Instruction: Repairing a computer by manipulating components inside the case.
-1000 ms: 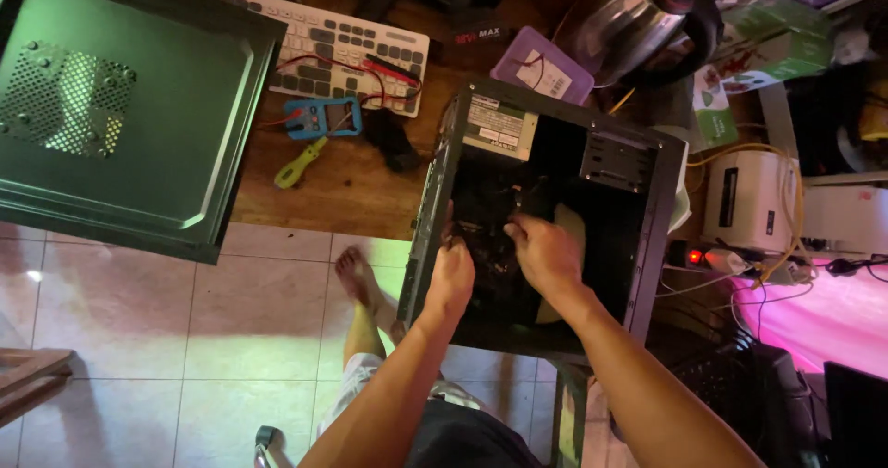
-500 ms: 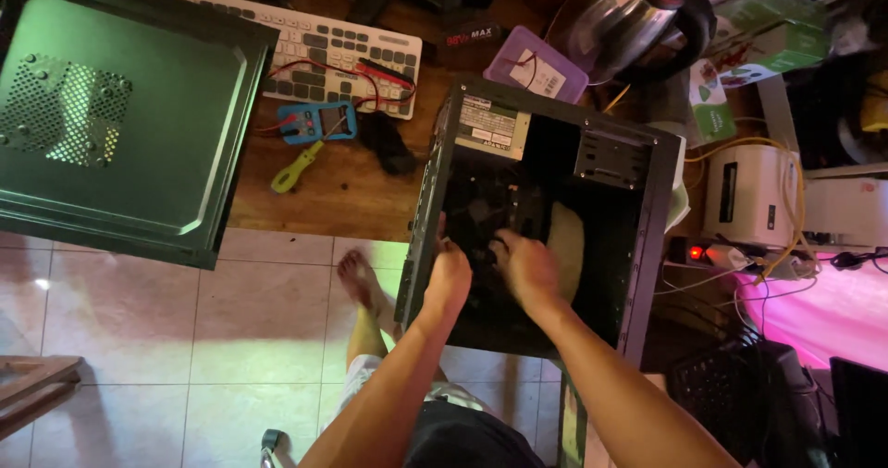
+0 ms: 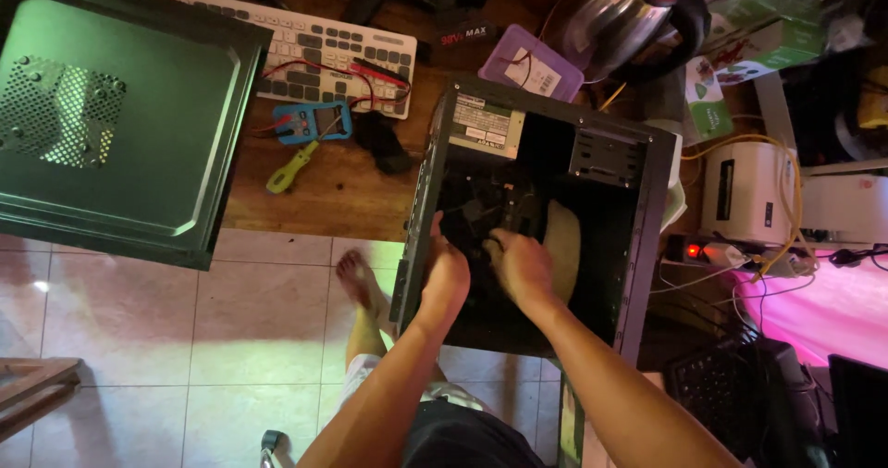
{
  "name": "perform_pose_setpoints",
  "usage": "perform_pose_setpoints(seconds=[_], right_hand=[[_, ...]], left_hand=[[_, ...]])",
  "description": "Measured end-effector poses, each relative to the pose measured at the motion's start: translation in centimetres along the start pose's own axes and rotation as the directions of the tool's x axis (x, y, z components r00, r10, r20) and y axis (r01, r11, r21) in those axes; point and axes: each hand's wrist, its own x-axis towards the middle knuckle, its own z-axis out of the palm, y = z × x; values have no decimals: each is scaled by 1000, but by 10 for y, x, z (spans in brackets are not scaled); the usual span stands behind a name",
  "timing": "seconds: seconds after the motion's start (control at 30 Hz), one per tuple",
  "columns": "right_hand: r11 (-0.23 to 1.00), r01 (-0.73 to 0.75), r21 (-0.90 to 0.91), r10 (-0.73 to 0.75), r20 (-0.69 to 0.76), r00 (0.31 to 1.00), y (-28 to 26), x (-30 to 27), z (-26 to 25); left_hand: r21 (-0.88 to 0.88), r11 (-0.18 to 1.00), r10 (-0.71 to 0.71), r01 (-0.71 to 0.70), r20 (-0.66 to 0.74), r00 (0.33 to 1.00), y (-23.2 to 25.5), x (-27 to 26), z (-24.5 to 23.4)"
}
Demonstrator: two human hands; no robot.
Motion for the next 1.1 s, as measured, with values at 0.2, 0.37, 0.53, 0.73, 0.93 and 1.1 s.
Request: perform_pose_setpoints(seconds=[0.2, 0.37, 0.53, 0.73, 0.93, 1.1], right_hand=[[999, 17, -28, -17, -14, 1000, 5, 1, 6], [998, 0, -58, -1, -23, 1000, -8, -7, 1], [997, 20, -73, -24, -50, 998, -8, -7, 1], [975, 51, -215, -60, -38, 997, 38, 12, 48], [976, 50, -214, -67, -71, 995, 46, 17, 61], [980, -3, -197, -10, -65, 998, 67, 25, 84]], left_hand=[[650, 678, 392, -344, 76, 917, 120, -49, -9], [703, 591, 406, -395, 164, 899, 143, -41, -8], [700, 589, 377, -404, 204, 903, 142, -31, -2], [776, 503, 559, -381, 44, 828, 62, 10, 22], [843, 347, 656, -410, 94, 749, 78, 10, 22], [848, 244, 786, -470, 111, 608, 100, 2, 17]])
